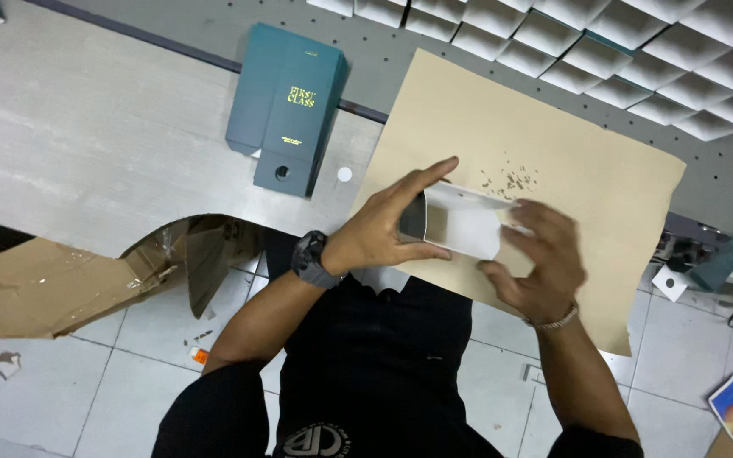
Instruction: The person assembles small teal boxes by applying glue to the inner flaps with a white applicator and folding the sides to close them. The person repeats this process for multiple boxes, stacking the finished ones on the table.
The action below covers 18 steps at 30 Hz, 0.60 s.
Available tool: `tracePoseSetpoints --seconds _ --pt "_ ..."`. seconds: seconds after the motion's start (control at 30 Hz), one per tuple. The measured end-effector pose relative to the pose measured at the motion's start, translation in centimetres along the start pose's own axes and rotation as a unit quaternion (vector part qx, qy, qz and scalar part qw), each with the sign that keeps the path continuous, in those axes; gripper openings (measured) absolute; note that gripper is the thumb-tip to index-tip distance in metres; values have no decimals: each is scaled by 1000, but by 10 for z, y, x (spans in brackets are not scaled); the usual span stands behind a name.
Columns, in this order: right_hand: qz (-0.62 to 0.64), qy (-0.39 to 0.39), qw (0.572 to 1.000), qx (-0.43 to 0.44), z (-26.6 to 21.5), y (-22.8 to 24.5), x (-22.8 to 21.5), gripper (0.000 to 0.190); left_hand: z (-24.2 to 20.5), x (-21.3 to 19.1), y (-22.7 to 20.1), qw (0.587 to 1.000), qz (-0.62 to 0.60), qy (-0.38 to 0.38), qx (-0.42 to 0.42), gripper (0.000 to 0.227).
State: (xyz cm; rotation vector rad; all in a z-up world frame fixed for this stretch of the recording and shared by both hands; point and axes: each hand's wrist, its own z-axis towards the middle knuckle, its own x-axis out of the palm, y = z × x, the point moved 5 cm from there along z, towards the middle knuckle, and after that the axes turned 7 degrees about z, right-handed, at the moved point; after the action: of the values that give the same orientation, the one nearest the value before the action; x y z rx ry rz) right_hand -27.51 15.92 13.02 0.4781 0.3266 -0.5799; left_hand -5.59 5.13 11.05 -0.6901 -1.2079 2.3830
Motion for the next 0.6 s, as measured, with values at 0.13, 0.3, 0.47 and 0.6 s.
tracePoseSetpoints --seconds 0.13,0.3,0.47,0.6 --pt "11 6 999 -32 -4 -7 10 40 -10 3 7 999 28 14 -19 100" --pt "24 64 996 -51 4 -6 18 20 -11 9 2 992 66 -75 76 88" --pt "34 77 995 -49 11 -10 19 21 -23 14 -12 940 173 -184 228 43" --pt "62 67 992 -84 10 -12 17 12 -18 5 -28 937 203 -182 218 28"
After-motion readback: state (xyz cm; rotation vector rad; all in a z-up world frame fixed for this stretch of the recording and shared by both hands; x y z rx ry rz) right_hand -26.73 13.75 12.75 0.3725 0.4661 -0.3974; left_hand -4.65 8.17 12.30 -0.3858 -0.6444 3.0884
